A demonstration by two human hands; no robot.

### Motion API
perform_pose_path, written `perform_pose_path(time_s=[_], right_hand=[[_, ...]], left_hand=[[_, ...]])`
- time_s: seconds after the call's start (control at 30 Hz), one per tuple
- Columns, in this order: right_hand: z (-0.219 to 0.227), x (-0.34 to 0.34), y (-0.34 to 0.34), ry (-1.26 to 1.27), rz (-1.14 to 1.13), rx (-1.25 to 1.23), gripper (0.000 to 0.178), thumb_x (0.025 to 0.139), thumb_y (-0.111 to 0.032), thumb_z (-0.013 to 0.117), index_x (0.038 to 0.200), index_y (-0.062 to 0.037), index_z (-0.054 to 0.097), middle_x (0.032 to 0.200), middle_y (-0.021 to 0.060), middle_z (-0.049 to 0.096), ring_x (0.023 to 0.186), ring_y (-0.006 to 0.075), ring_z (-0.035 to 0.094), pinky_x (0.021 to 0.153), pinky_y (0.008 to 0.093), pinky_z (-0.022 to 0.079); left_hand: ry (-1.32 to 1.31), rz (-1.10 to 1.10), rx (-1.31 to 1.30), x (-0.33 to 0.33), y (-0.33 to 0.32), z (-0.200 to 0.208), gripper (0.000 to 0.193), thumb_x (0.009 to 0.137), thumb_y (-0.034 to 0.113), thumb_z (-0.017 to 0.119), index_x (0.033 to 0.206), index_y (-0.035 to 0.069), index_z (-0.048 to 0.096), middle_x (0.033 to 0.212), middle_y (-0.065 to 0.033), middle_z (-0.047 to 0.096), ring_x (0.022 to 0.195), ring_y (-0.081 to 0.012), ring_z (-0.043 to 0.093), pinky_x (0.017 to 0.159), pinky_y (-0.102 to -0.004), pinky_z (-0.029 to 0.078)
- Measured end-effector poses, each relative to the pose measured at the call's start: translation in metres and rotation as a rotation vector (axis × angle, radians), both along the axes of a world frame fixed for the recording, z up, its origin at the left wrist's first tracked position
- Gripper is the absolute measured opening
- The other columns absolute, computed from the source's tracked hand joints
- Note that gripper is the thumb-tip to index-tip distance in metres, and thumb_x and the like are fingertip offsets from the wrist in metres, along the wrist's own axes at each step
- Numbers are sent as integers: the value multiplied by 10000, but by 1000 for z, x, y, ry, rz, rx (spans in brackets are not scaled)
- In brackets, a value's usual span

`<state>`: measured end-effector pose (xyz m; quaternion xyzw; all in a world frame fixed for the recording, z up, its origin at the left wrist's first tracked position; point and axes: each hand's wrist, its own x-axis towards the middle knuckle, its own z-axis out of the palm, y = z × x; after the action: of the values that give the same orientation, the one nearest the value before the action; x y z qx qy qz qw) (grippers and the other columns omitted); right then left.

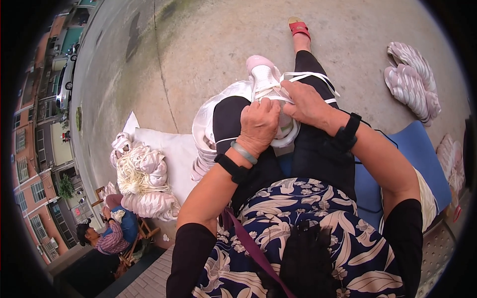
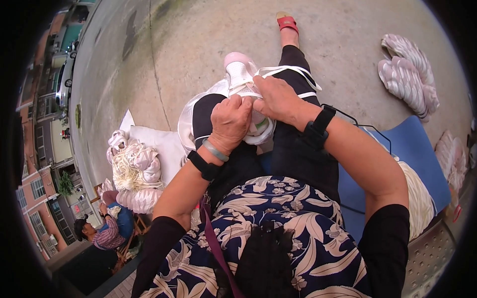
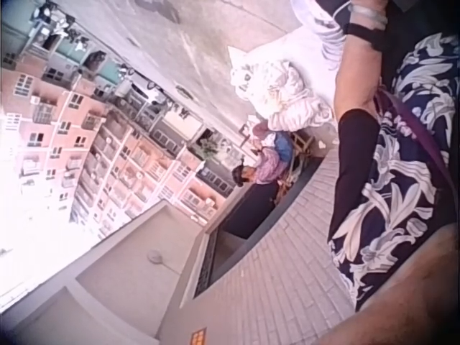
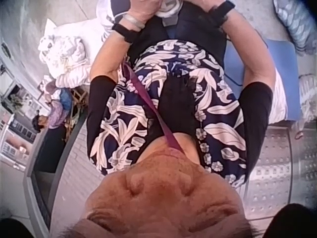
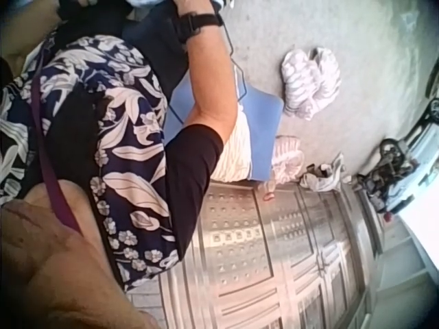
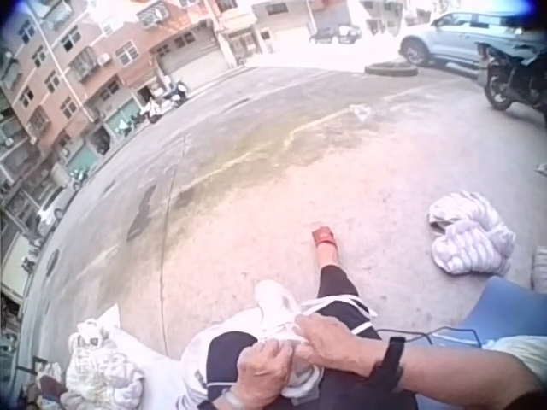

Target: Lacing several pairs of white and pink sneakers by hand.

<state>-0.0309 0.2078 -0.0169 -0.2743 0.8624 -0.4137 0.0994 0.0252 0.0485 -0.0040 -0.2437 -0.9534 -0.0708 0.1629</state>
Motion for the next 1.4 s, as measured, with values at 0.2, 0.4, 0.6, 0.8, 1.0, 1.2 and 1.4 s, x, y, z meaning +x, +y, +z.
perform_pose_path(time_s=[0.2, 0.4, 0.6, 0.8, 1.0, 1.2, 1.4], right_hand=[[0, -2, -2, 15, 29, 8, 239, 669, -132, 529, 838, 34, 494, 734, 243, 557, 744, 416, 553, 694, 465, 445], [0, -6, -3, -4, 20, 0, 171, 655, -103, 524, 748, 39, 540, 719, 242, 567, 756, 404, 561, 696, 464, 443], [-3, -4, -2, -51, 16, -17, 179, 639, -97, 543, 764, 31, 544, 722, 241, 569, 763, 406, 563, 703, 462, 444], [0, 3, 3, -99, -58, -19, 275, 665, -147, 597, 864, 26, 517, 824, 238, 569, 831, 398, 557, 738, 448, 439], [4, 7, 9, -191, -70, -1, 335, 673, -195, 643, 884, 38, 528, 877, 230, 577, 871, 381, 558, 760, 424, 438], [15, 14, 23, -194, -81, -16, 295, 713, -234, 663, 814, 31, 580, 732, 208, 589, 721, 326, 597, 647, 379, 449], [24, 31, 71, -432, -114, -267, 156, 796, -151, 599, 786, 4, 615, 589, 60, 551, 536, 126, 518, 512, 279, 406]], left_hand=[[-20, 96, 20, -9, 6, -1, 104, 734, 126, 591, 819, 86, 547, 663, -65, 492, 538, -232, 541, 464, -339, 408], [-43, 140, 36, -21, 12, -5, 45, 733, 88, 539, 712, 60, 511, 647, -105, 512, 516, -254, 569, 448, -327, 444], [-59, 116, 65, -27, 14, -9, 62, 717, 104, 575, 703, 80, 519, 646, -92, 522, 533, -274, 572, 460, -356, 457], [-114, 74, 90, -4, 5, 19, 86, 696, 80, 574, 659, 72, 496, 638, -91, 505, 547, -286, 555, 470, -371, 437], [-316, 244, 202, 50, -56, 50, 138, 755, 55, 556, 649, 38, 468, 610, -131, 480, 554, -321, 514, 487, -375, 389], [-404, 789, -190, 144, -203, 21, 139, 728, 120, 518, 641, 14, 489, 682, -200, 559, 646, -398, 545, 587, -474, 427], [-606, 1090, -465, 214, -284, 1, 165, 706, 135, 482, 687, 8, 586, 777, -227, 603, 749, -400, 582, 665, -490, 452]])
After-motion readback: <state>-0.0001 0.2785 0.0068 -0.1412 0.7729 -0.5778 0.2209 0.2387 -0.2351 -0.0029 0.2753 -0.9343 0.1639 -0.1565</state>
